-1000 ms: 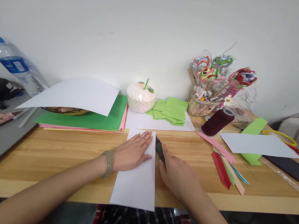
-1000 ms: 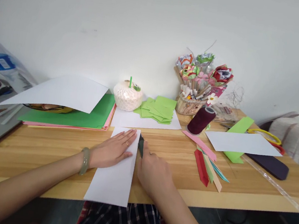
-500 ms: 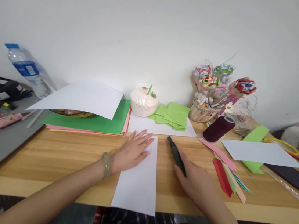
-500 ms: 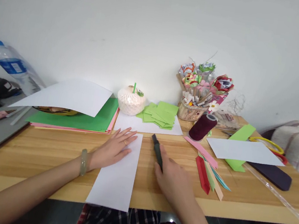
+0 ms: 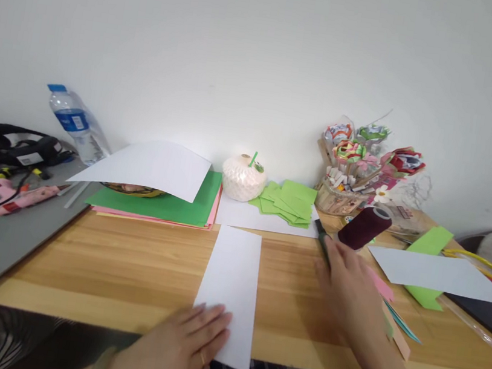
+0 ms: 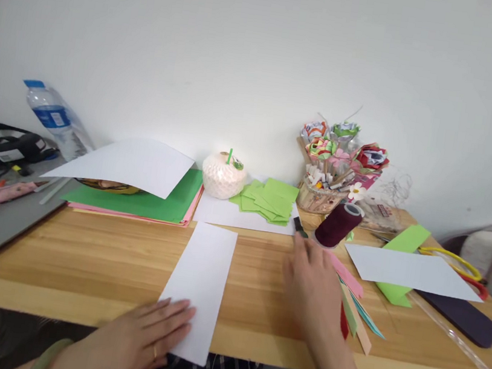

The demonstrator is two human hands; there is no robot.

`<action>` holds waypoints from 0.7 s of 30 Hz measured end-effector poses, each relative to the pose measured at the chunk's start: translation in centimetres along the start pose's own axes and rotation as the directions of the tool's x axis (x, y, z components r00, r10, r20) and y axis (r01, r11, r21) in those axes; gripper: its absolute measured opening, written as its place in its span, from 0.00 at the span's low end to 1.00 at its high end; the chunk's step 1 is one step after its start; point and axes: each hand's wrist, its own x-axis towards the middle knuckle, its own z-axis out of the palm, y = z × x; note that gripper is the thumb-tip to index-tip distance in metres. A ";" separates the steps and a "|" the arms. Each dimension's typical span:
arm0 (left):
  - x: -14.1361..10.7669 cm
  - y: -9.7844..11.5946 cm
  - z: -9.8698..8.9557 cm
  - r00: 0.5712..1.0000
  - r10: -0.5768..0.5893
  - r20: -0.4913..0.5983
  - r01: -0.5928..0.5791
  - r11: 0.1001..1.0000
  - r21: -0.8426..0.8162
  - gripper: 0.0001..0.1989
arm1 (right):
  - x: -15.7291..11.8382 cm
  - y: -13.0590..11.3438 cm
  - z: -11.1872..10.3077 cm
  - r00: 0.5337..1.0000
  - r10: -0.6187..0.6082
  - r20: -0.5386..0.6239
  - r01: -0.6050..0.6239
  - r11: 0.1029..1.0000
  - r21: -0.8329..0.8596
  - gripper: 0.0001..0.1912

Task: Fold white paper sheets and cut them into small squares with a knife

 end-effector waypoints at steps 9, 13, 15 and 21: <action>-0.7 -0.1 1.4 0.687 -0.726 -0.032 0.357 0.375 -0.856 0.05 | -7.8 -6.7 -1.2 0.922 -0.328 -0.206 0.388 0.792 0.471 0.25; 0.0 0.2 1.1 0.655 -0.750 0.095 0.342 0.182 -0.922 0.09 | -9.1 -7.3 -0.5 0.905 -0.380 -0.193 0.421 0.732 0.536 0.31; 0.0 0.1 0.9 0.704 -0.704 0.093 0.347 0.227 -0.910 0.11 | -9.4 -7.4 0.0 0.900 -0.395 -0.183 0.428 0.723 0.542 0.33; -0.3 -0.4 -0.1 0.824 -0.567 0.014 0.368 0.517 -0.773 0.11 | -9.1 -7.8 0.2 0.867 -0.458 -0.195 0.482 0.673 0.561 0.12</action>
